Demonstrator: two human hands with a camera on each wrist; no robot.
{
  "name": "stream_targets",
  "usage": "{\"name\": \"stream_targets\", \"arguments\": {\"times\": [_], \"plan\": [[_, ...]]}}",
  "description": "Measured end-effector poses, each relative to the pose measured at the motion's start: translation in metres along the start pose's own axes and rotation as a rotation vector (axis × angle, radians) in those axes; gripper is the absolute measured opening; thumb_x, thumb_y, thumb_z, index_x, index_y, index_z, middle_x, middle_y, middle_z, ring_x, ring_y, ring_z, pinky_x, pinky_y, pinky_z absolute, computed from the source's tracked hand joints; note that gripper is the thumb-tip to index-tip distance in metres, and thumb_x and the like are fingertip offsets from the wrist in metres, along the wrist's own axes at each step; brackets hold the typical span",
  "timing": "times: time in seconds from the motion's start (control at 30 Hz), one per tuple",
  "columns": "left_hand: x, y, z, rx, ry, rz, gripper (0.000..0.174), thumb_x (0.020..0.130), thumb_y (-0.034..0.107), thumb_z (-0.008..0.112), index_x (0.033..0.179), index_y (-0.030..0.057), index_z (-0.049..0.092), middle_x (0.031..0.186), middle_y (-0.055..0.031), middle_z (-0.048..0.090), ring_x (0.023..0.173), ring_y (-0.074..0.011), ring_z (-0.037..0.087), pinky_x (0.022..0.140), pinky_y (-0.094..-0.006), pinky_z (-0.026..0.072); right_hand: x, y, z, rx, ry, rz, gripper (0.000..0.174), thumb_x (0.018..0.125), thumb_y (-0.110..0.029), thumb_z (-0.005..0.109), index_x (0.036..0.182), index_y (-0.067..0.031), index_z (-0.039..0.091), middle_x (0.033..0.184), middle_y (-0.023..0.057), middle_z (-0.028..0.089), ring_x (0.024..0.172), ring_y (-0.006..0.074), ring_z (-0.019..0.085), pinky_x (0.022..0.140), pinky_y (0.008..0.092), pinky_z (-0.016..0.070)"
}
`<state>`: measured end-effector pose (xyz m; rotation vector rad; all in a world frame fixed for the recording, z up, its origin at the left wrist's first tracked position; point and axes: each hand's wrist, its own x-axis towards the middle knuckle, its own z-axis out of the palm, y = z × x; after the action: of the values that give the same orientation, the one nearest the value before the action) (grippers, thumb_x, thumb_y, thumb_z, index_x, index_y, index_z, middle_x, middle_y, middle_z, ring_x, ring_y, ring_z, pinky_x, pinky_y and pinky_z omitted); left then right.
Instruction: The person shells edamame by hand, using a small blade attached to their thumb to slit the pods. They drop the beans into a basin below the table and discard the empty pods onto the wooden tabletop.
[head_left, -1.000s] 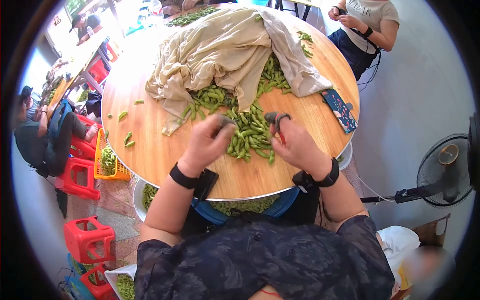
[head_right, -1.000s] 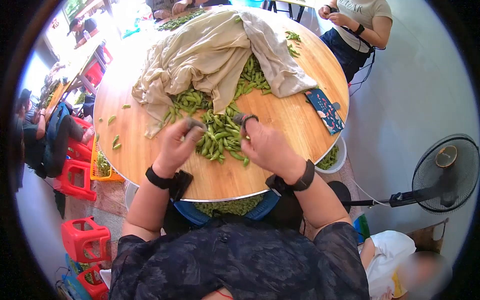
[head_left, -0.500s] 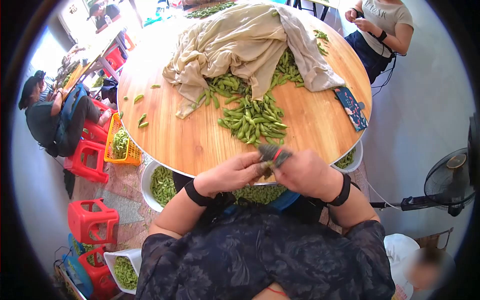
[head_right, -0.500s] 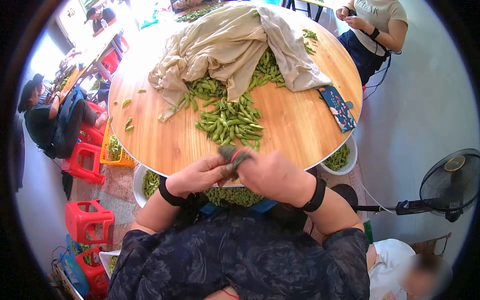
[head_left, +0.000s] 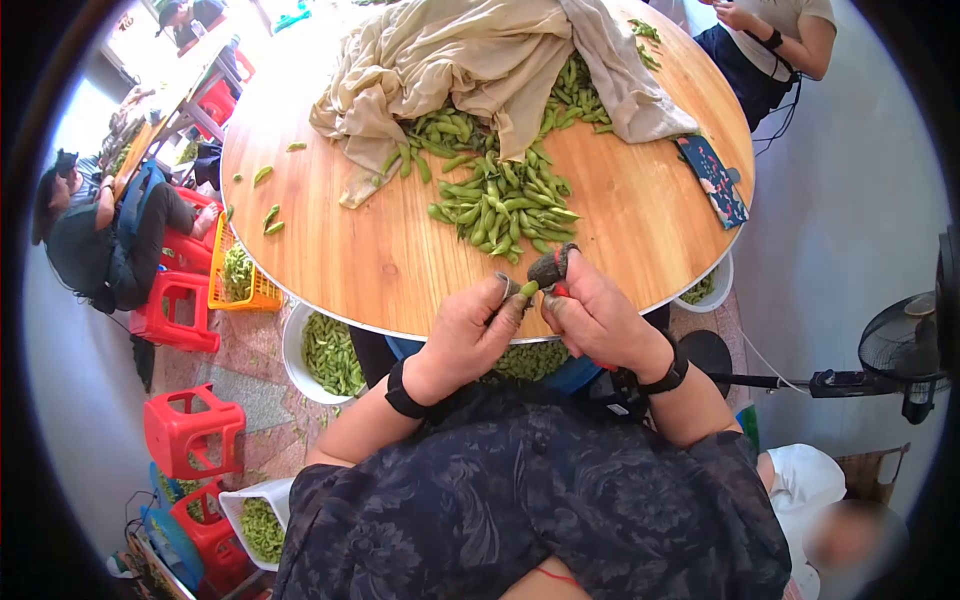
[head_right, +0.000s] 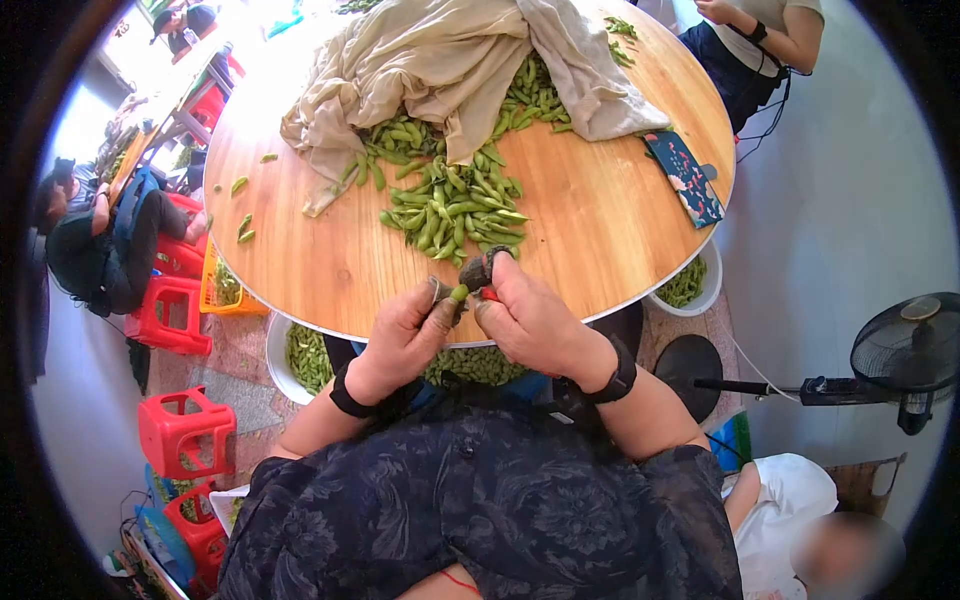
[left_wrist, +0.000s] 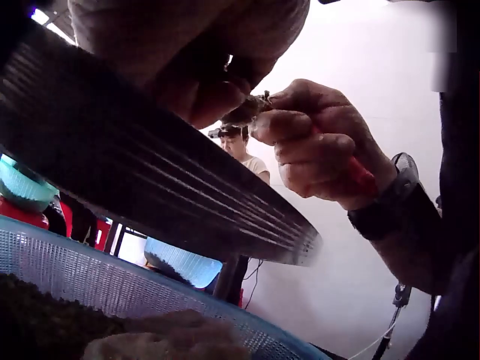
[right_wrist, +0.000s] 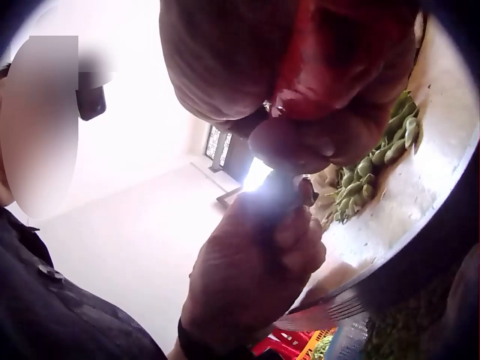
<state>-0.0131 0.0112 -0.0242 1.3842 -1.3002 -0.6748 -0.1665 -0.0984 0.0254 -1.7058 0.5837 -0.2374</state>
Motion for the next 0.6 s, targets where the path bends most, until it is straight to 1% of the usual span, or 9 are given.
{"name": "stream_targets", "arguments": {"times": [0.13,0.3,0.33,0.4,0.43,0.47,0.5,0.57,0.6], "plan": [[0.0,-0.003,-0.001,0.179,0.023,0.151,0.013,0.085,0.003,0.058,0.076,0.0011,0.049,0.064,-0.0145,0.049,0.057,-0.0326,0.05,0.052,-0.036,0.0405,0.003,0.007,0.001,-0.175,-0.007,-0.093,0.017,0.085,-0.007,0.046,0.1,-0.0012,0.042,0.074,0.0195,0.051,0.064,0.0412,0.051,0.059,0.0443,0.0414],[0.002,-0.003,-0.007,0.306,0.001,0.359,0.009,0.091,0.006,0.053,0.084,0.0003,0.053,0.067,-0.0083,0.049,0.057,-0.022,0.048,0.053,-0.0356,0.0396,0.007,0.007,0.003,-0.222,-0.036,-0.088,0.017,0.084,-0.005,0.046,0.099,-0.0008,0.04,0.073,0.0225,0.051,0.07,0.0454,0.05,0.06,0.0472,0.0396],[0.0,-0.001,-0.009,0.306,0.001,0.357,0.009,0.091,0.006,0.053,0.084,0.0003,0.053,0.067,-0.0083,0.049,0.057,-0.022,0.048,0.053,-0.0356,0.0396,0.009,0.011,0.004,-0.181,-0.056,-0.102,0.015,0.085,-0.006,0.046,0.099,-0.0017,0.041,0.071,0.0192,0.051,0.064,0.0402,0.052,0.056,0.0443,0.0405],[-0.004,0.004,-0.014,-0.564,-0.238,-0.397,0.013,0.095,0.013,0.049,0.09,0.0021,0.055,0.068,-0.0025,0.049,0.06,-0.0156,0.049,0.054,-0.0306,0.04,0.011,0.009,0.005,-0.141,-0.08,-0.118,0.014,0.087,-0.007,0.045,0.099,-0.0025,0.041,0.068,0.0158,0.051,0.058,0.035,0.053,0.052,0.0415,0.0414],[-0.005,0.005,-0.015,-0.563,-0.233,-0.398,0.013,0.095,0.013,0.049,0.09,0.0021,0.055,0.068,-0.0025,0.049,0.06,-0.0156,0.049,0.054,-0.0306,0.04,0.009,0.001,0.005,0.054,-0.15,-0.05,0.012,0.089,-0.009,0.044,0.1,-0.004,0.042,0.066,0.0109,0.05,0.052,0.0265,0.052,0.047,0.0367,0.0407],[-0.005,0.006,-0.015,-0.887,-0.239,-0.458,0.016,0.097,0.016,0.048,0.094,0.0029,0.055,0.07,-0.001,0.05,0.061,-0.0133,0.048,0.055,-0.0274,0.0397,0.008,-0.005,0.005,0.248,-0.218,0.02,0.01,0.092,-0.01,0.044,0.1,-0.0055,0.042,0.064,0.0059,0.049,0.046,0.018,0.051,0.042,0.0318,0.04],[-0.005,0.007,-0.015,-1.212,-0.242,-0.513,0.018,0.098,0.019,0.046,0.097,0.0038,0.055,0.071,0.0005,0.05,0.062,-0.011,0.047,0.056,-0.0241,0.0393,0.009,-0.007,0.006,0.249,-0.22,0.019,0.01,0.092,-0.01,0.044,0.1,-0.0055,0.042,0.064,0.0059,0.049,0.046,0.018,0.051,0.042,0.0318,0.04],[-0.005,0.002,-0.016,-1.095,-0.209,-0.531,0.018,0.096,0.02,0.05,0.097,0.003,0.054,0.072,-0.0009,0.052,0.063,-0.0114,0.048,0.056,-0.0234,0.0394,0.012,-0.011,0.006,0.312,-0.2,0.027,0.008,0.095,-0.014,0.042,0.1,-0.008,0.044,0.062,-0.0022,0.046,0.043,0.0044,0.045,0.037,0.0228,0.0364],[-0.004,0.001,-0.016,-0.981,-0.178,-0.549,0.019,0.095,0.021,0.054,0.098,0.0023,0.053,0.073,-0.0022,0.053,0.063,-0.0118,0.048,0.057,-0.0226,0.0395,0.013,-0.01,0.006,0.311,-0.196,0.028,0.008,0.095,-0.014,0.042,0.1,-0.008,0.044,0.062,-0.0022,0.046,0.043,0.0044,0.045,0.037,0.0228,0.0364]]}}
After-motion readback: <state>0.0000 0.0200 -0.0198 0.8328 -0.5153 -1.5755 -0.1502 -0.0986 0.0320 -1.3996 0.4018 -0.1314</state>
